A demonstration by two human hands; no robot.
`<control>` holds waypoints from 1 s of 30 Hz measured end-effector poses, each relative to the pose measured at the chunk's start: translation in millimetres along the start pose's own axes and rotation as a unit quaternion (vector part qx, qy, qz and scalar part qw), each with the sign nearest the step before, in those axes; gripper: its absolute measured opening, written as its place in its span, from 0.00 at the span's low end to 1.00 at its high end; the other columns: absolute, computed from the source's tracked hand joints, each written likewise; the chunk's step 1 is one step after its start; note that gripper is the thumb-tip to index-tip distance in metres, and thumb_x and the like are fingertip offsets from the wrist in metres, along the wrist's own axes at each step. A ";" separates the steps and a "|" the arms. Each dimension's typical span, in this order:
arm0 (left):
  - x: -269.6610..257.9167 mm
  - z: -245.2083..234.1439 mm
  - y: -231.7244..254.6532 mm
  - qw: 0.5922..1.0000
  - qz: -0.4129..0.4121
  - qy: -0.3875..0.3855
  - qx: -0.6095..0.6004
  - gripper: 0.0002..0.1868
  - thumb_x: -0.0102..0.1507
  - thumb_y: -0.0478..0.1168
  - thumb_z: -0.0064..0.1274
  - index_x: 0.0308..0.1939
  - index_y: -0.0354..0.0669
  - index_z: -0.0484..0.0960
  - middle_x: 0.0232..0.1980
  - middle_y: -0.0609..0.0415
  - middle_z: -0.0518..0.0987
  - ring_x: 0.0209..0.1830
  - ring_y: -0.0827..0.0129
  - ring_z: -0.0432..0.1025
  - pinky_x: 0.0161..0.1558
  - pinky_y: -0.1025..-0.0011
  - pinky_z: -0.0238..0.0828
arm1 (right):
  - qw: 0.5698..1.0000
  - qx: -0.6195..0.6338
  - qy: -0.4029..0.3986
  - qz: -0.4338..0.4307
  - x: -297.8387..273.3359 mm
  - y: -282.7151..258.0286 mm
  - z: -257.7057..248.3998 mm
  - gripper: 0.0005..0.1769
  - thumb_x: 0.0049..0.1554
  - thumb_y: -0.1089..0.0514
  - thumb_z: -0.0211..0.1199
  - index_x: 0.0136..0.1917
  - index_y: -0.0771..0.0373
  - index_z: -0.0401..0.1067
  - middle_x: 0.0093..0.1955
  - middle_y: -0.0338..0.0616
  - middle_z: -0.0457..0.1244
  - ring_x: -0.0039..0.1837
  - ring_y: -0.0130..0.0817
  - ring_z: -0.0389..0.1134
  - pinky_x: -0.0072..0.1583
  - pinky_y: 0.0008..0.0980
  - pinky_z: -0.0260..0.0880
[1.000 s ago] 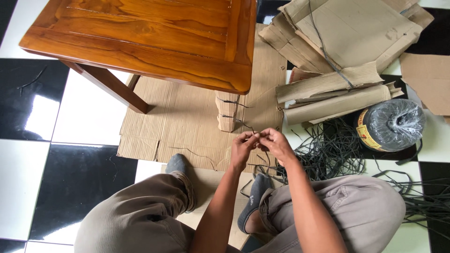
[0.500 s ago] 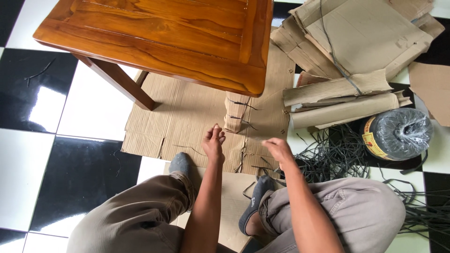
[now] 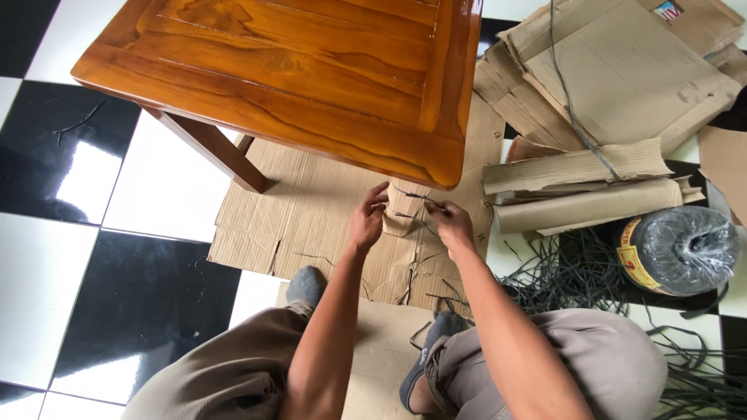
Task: Wrapping a wooden chair leg with cardboard and securing it with wire
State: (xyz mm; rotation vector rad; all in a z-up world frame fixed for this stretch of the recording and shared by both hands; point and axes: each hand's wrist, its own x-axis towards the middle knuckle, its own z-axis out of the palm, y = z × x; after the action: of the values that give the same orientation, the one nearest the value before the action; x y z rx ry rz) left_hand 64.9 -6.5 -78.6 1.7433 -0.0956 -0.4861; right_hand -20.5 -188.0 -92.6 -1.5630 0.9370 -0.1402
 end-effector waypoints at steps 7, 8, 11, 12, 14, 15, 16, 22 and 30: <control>29.9 -8.0 -23.5 0.977 0.069 -0.109 0.168 0.35 0.60 0.31 0.38 0.68 0.66 0.75 0.56 0.57 0.84 0.58 0.58 0.78 0.62 0.55 0.72 | 0.966 -0.223 -0.080 -0.108 109.2 133.4 32.3 0.10 0.53 0.48 0.64 0.31 0.47 0.78 0.28 0.34 0.63 0.39 0.29 0.67 0.45 0.29 0.65; 33.2 -8.4 -33.2 0.976 0.079 -0.109 0.171 0.33 0.61 0.32 0.39 0.66 0.68 0.77 0.54 0.57 0.85 0.57 0.58 0.78 0.60 0.56 0.73 | 0.991 -0.006 -0.135 -0.018 77.6 82.6 29.6 0.10 0.53 0.53 0.62 0.31 0.52 0.76 0.26 0.36 0.62 0.34 0.30 0.66 0.40 0.25 0.62; 36.3 -5.9 -40.5 0.973 0.084 -0.078 0.201 0.25 0.63 0.36 0.44 0.58 0.69 0.83 0.48 0.59 0.86 0.54 0.57 0.79 0.57 0.56 0.74 | 0.978 0.102 -0.180 0.012 86.2 50.8 22.2 0.10 0.54 0.56 0.59 0.33 0.54 0.75 0.26 0.35 0.62 0.34 0.30 0.68 0.39 0.17 0.61; 37.8 -4.7 -38.1 0.969 0.083 -0.045 0.228 0.19 0.63 0.39 0.49 0.53 0.69 0.86 0.44 0.61 0.86 0.51 0.56 0.79 0.55 0.56 0.75 | 0.983 -0.009 -0.174 -0.052 99.7 67.1 23.7 0.09 0.56 0.53 0.58 0.36 0.52 0.76 0.28 0.31 0.64 0.39 0.28 0.71 0.43 0.14 0.62; 28.1 -7.7 -34.7 0.969 0.079 -0.010 0.232 0.14 0.62 0.42 0.54 0.48 0.69 0.87 0.40 0.62 0.87 0.48 0.58 0.80 0.52 0.58 0.76 | 0.980 0.055 -0.189 -0.004 105.8 78.5 15.1 0.09 0.55 0.53 0.58 0.38 0.53 0.76 0.29 0.34 0.65 0.39 0.31 0.72 0.42 0.16 0.64; 22.8 -9.3 -32.6 0.969 0.075 0.025 0.236 0.09 0.61 0.45 0.59 0.44 0.69 0.89 0.37 0.64 0.87 0.45 0.60 0.81 0.49 0.61 0.77 | 0.971 0.119 -0.204 0.043 108.6 83.8 10.6 0.09 0.55 0.53 0.58 0.39 0.55 0.77 0.31 0.36 0.66 0.39 0.34 0.73 0.41 0.18 0.66; 18.0 -10.0 -34.7 0.968 0.076 0.026 0.236 0.09 0.61 0.45 0.59 0.44 0.69 0.89 0.37 0.64 0.87 0.45 0.60 0.81 0.49 0.61 0.77 | 0.971 0.119 -0.204 0.043 115.6 101.2 17.9 0.09 0.55 0.53 0.58 0.39 0.55 0.77 0.31 0.36 0.66 0.39 0.34 0.73 0.41 0.18 0.66; -14.1 -14.0 -36.1 0.972 -0.017 0.070 0.225 0.07 0.59 0.52 0.61 0.40 0.66 0.90 0.33 0.63 0.86 0.43 0.60 0.81 0.47 0.60 0.76 | 0.980 -0.175 -0.053 -0.079 50.9 69.2 21.1 0.14 0.57 0.42 0.65 0.47 0.52 0.80 0.40 0.41 0.71 0.47 0.40 0.73 0.49 0.38 0.72; -38.5 -3.6 -16.1 0.982 -0.001 0.147 0.117 0.22 0.60 0.43 0.61 0.58 0.47 0.82 0.52 0.39 0.77 0.51 0.45 0.78 0.52 0.51 0.75 | 0.990 0.017 0.134 0.035 15.4 5.0 12.5 0.14 0.61 0.46 0.54 0.43 0.51 0.77 0.32 0.37 0.64 0.36 0.30 0.64 0.37 0.34 0.59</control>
State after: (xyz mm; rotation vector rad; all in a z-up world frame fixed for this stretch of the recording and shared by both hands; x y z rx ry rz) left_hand 28.1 13.0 -83.1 2.0279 0.0627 -0.2198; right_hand -5.5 -187.5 -106.4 -1.5002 1.1923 -0.3208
